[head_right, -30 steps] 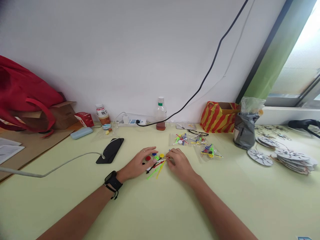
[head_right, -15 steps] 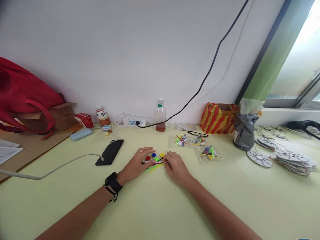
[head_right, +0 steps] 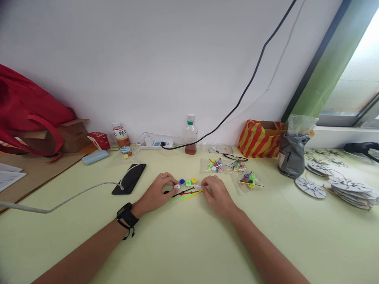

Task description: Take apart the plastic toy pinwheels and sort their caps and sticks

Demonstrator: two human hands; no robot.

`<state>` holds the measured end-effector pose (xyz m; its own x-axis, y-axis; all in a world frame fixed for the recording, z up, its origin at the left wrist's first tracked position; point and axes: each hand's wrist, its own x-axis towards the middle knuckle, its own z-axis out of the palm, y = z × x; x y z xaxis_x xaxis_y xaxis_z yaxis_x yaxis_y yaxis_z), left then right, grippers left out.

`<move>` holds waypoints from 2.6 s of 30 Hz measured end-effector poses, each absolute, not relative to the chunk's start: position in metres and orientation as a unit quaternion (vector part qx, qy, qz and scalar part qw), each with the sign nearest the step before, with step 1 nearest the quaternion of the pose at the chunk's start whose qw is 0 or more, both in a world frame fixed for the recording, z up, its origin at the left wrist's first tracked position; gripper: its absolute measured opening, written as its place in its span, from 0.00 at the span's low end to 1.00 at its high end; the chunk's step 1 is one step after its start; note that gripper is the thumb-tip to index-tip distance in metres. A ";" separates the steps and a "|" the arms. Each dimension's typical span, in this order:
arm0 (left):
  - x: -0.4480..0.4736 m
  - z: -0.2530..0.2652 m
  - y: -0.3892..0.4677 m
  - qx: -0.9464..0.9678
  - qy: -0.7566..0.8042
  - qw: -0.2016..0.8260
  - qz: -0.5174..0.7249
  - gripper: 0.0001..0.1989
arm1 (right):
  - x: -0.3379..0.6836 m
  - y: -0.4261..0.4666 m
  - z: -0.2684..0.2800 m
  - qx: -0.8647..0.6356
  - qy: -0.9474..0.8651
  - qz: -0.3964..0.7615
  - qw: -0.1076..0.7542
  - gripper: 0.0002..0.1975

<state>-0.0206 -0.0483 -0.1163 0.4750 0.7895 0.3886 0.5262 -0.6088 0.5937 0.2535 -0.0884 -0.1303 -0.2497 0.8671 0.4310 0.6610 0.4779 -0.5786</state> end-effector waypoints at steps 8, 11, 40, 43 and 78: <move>-0.020 -0.119 -0.044 0.807 0.410 0.189 0.380 0.07 | 0.234 -0.112 -0.115 -0.430 -0.827 0.212 0.295 0.08; -0.017 -0.117 -0.048 0.789 0.413 0.196 0.410 0.06 | 0.228 -0.107 -0.126 -0.468 -0.817 0.159 0.297 0.08; 0.013 -0.121 -0.078 0.668 0.318 0.531 0.413 0.17 | 0.214 -0.112 -0.116 -0.417 -0.684 0.391 0.453 0.14; 0.013 -0.117 -0.080 0.669 0.308 0.542 0.404 0.17 | 0.210 -0.114 -0.121 -0.434 -0.704 0.329 0.455 0.12; 0.012 -0.121 -0.083 0.678 0.288 0.522 0.430 0.14 | 0.217 -0.115 -0.121 -0.427 -0.750 0.297 0.407 0.09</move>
<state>0.0119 -0.0831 -0.1214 0.4642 0.8391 0.2835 -0.0583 -0.2904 0.9551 0.2172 -0.1147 -0.1206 -0.3029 0.8834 0.3576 0.3993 0.4583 -0.7941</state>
